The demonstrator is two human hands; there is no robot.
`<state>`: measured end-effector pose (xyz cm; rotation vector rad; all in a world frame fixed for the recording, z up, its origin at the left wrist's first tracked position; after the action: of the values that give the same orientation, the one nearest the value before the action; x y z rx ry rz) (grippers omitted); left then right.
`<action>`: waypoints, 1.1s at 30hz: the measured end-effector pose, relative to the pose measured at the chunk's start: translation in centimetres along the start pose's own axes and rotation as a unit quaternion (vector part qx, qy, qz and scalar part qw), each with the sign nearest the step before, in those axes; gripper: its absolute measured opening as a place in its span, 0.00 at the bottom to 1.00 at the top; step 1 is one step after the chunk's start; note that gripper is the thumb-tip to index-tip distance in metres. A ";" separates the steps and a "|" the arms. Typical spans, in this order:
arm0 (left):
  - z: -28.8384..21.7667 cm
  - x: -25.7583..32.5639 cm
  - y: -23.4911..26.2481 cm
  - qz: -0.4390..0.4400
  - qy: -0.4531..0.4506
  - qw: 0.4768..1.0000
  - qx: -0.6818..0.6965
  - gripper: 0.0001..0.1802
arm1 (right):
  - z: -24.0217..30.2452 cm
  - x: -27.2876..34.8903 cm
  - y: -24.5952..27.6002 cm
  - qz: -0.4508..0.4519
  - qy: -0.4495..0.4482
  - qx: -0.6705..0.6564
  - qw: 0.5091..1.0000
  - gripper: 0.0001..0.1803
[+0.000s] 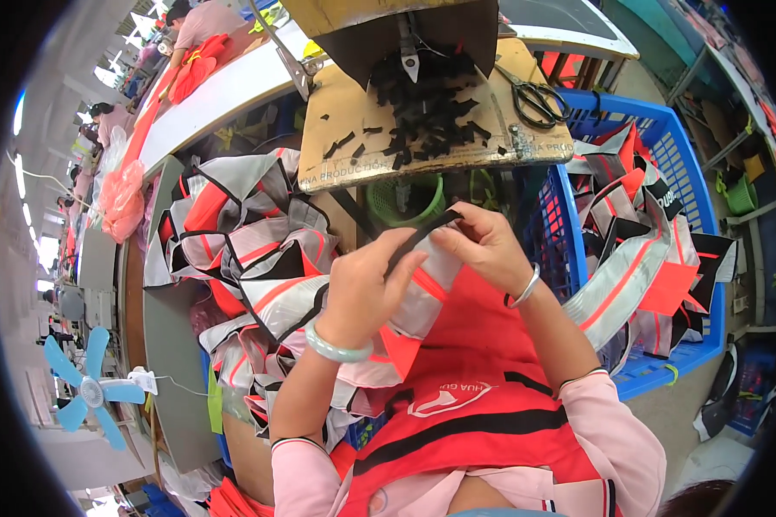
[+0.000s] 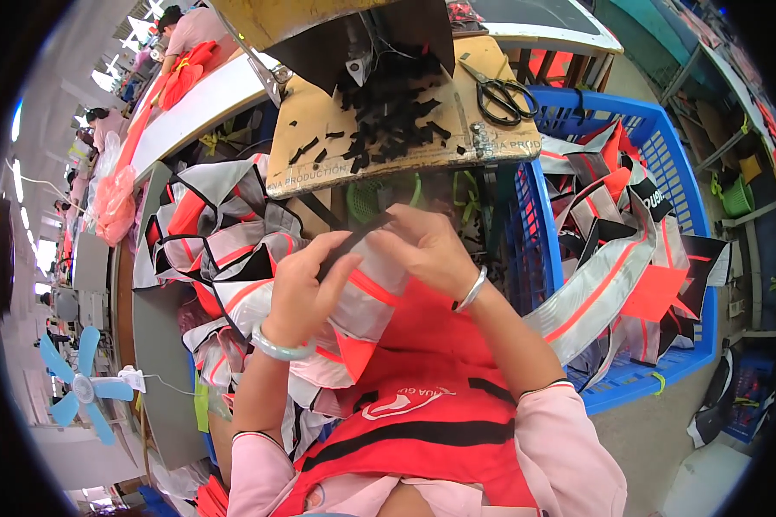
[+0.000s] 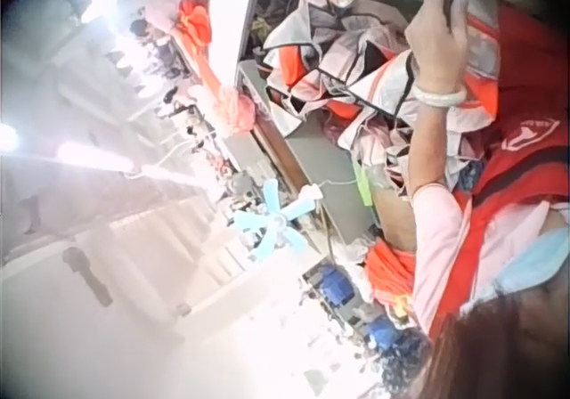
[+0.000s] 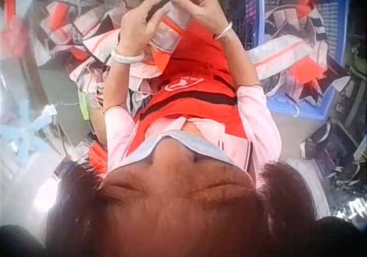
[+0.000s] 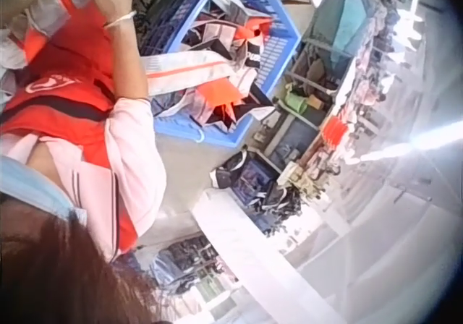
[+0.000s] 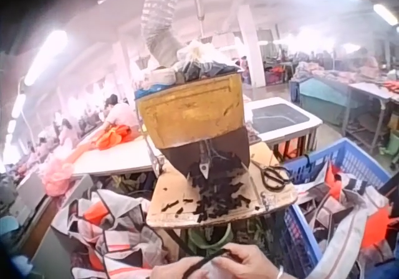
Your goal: Trim excess fabric from life jacket or high-visibility vest components using a specialized trimming machine.
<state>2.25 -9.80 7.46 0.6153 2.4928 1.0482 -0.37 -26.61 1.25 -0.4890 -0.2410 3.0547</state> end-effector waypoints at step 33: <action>9.5 -19.3 2.3 0.242 0.138 0.932 0.233 0.19 | -2.1 -15.5 5.8 -0.036 0.055 0.091 0.994 0.05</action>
<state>23.62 -12.96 6.00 1.3627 2.9472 0.7176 14.92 -32.99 3.14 -0.6190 0.0228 2.9295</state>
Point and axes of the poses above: each hand's wrist, its own x-axis away from the middle knuckle, its own y-axis out of the back of the hand, z = x × y, the point moved 4 cm from there along -x, towards the middle knuckle, and after that the axes turned 11 degrees about y, right-handed, at the moved point
